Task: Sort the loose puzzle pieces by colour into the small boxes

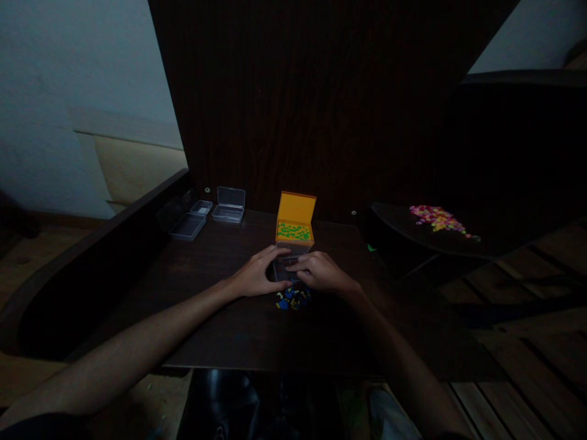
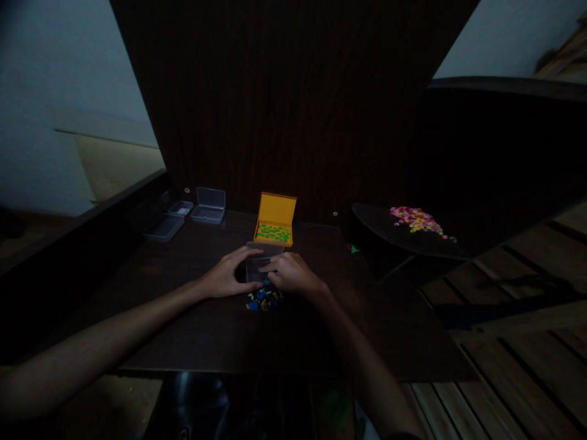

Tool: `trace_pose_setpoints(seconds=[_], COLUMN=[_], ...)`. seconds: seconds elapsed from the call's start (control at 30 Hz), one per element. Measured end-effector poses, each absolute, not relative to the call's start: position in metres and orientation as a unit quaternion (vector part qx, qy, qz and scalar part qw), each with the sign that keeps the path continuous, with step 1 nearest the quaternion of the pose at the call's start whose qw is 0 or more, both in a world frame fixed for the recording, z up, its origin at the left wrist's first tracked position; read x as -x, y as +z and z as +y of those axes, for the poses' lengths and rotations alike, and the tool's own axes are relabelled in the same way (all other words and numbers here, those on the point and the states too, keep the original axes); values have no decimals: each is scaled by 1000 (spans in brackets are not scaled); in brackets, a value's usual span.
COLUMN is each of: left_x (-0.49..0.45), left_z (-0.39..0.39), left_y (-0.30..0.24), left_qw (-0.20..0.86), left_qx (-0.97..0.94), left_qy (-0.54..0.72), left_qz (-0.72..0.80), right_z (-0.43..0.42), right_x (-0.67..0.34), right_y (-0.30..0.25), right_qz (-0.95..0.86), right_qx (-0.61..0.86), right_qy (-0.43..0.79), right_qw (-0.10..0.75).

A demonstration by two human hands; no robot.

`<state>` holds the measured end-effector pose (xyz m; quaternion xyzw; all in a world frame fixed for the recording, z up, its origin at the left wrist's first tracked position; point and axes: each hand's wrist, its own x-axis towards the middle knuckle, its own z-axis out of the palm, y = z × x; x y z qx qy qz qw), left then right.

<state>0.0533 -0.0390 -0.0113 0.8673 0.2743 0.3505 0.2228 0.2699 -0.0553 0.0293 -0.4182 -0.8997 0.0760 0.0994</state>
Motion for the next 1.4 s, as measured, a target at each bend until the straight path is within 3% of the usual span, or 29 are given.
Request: trace_pose_setpoints(seconds=[0.67, 1.0, 1.23, 1.4], left_x=[-53, -52, -49, -45], left_z=[-37, -37, -31, -27], left_y=[-11, -12, -15, -13], left_qw=[224, 215, 202, 191], left_qx=[-863, -864, -866, -860], left_qy=[354, 360, 354, 350], left_qz=[283, 280, 288, 318], right_z=[-59, -57, -50, -48], right_x=[-267, -272, -295, -306], right_y=[36, 33, 38, 43], right_qz=[-891, -890, -858, -854], right_qx=[448, 439, 430, 414], right_qy=[63, 80, 167, 273], right_qw=[33, 91, 226, 158])
